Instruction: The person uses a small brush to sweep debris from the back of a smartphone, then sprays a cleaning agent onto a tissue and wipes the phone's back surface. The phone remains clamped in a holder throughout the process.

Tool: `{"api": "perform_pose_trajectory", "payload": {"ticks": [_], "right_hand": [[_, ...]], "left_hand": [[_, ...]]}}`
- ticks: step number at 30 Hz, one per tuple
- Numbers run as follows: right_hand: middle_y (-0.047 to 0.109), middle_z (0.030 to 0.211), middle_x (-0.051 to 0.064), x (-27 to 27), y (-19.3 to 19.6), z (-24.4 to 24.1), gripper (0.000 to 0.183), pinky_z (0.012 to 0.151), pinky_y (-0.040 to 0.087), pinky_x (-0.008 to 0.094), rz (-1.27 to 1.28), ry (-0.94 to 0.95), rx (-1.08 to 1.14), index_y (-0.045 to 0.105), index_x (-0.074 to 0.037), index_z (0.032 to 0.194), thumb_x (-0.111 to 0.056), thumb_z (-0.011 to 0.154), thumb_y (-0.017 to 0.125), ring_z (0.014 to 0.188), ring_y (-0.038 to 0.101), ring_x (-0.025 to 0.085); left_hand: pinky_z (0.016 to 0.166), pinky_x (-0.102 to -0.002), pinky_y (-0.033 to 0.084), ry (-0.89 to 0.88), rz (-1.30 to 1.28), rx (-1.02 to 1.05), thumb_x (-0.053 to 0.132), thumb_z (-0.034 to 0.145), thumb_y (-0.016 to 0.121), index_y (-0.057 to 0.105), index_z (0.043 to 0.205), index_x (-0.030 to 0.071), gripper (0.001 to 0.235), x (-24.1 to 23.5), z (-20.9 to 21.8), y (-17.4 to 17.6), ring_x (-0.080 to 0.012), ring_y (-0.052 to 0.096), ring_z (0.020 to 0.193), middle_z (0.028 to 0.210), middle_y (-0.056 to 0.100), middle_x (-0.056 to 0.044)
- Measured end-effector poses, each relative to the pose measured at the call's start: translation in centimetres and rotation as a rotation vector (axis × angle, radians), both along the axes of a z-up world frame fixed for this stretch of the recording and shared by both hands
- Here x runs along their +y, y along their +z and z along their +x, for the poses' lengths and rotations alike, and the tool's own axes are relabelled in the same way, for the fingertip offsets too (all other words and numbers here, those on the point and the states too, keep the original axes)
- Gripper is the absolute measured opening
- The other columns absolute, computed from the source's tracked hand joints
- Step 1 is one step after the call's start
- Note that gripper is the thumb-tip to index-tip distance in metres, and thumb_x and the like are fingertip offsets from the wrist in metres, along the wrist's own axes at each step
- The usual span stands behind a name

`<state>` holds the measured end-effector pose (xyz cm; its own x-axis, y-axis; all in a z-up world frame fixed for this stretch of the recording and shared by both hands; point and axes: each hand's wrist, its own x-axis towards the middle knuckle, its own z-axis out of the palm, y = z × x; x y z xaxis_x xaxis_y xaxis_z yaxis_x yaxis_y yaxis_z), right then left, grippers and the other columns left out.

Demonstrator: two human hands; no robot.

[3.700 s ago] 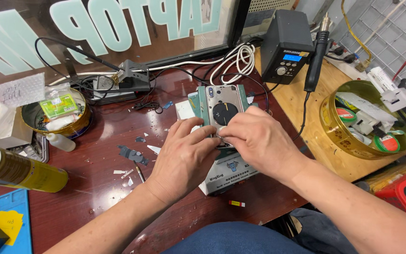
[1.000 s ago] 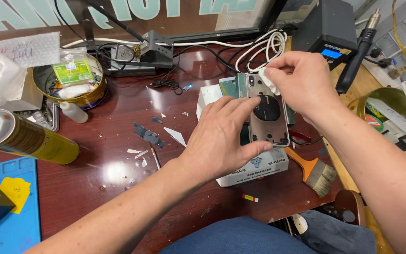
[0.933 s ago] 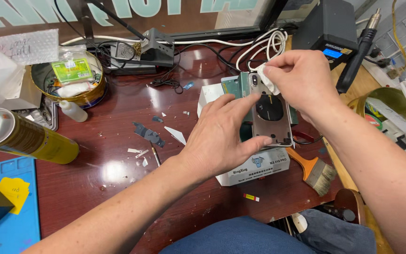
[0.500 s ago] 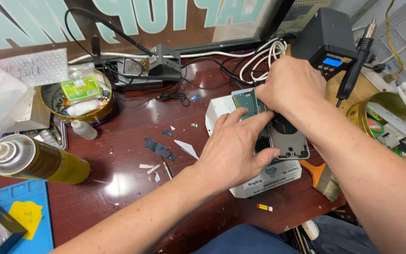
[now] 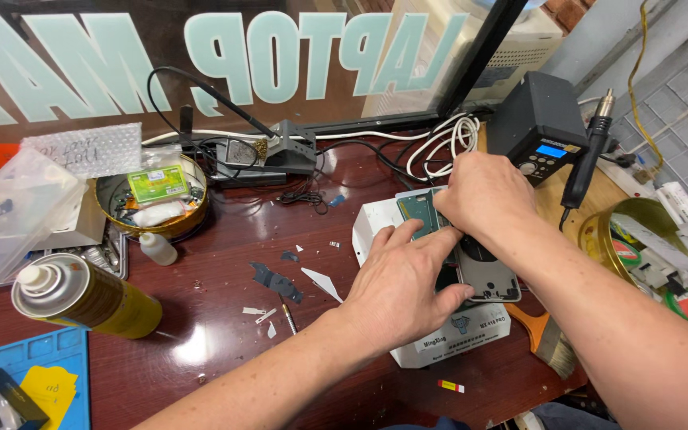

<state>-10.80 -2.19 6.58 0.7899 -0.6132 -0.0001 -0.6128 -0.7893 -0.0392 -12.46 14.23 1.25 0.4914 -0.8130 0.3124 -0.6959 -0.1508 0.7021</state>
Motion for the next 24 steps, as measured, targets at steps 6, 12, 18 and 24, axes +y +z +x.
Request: {"api": "perform_pose_trajectory", "payload": {"ticks": [6, 12, 18, 24], "right_hand": [[0.074, 0.1, 0.025, -0.2, -0.3, -0.2, 0.029, 0.088, 0.057, 0.048, 0.006, -0.044, 0.022, 0.08, -0.002, 0.098, -0.021, 0.076, 0.078, 0.099, 0.072, 0.042], [0.077, 0.098, 0.023, -0.7, -0.5, 0.2, 0.026, 0.092, 0.058, 0.045, 0.057, 0.013, 0.074, 0.082, -0.004, 0.094, -0.019, 0.074, 0.077, 0.099, 0.074, 0.038], [0.075, 0.098, 0.026, -0.6, -0.4, -0.2, 0.028, 0.087, 0.059, 0.047, 0.04, -0.031, 0.013, 0.079, 0.0, 0.095, -0.02, 0.075, 0.079, 0.098, 0.073, 0.041], [0.076, 0.095, 0.022, -0.4, 0.0, -0.9, 0.022, 0.089, 0.058, 0.046, 0.064, 0.014, 0.018, 0.082, -0.002, 0.089, -0.017, 0.072, 0.077, 0.096, 0.074, 0.039]], "left_hand": [[0.107, -0.057, 0.036, 0.018, 0.001, -0.041, 0.033, 0.08, 0.078, 0.057, 0.133, 0.0, 0.066, -0.2, -0.1, 0.2, -0.0464, 0.048, 0.134, 0.122, 0.07, -0.019], [0.109, -0.057, 0.036, 0.011, 0.084, -0.033, 0.032, 0.082, 0.077, 0.056, 0.133, 0.0, 0.065, -0.1, -0.4, 0.3, -0.0453, 0.048, 0.135, 0.114, 0.072, -0.019], [0.108, -0.057, 0.036, 0.017, 0.038, -0.049, 0.031, 0.081, 0.079, 0.057, 0.131, 0.0, 0.063, -0.2, -0.7, 0.5, -0.0453, 0.05, 0.133, 0.117, 0.071, -0.019], [0.108, -0.058, 0.035, -0.005, 0.091, -0.033, 0.029, 0.081, 0.079, 0.057, 0.126, 0.001, 0.058, -0.2, -0.6, 0.8, -0.0456, 0.047, 0.135, 0.116, 0.071, -0.017]]}}
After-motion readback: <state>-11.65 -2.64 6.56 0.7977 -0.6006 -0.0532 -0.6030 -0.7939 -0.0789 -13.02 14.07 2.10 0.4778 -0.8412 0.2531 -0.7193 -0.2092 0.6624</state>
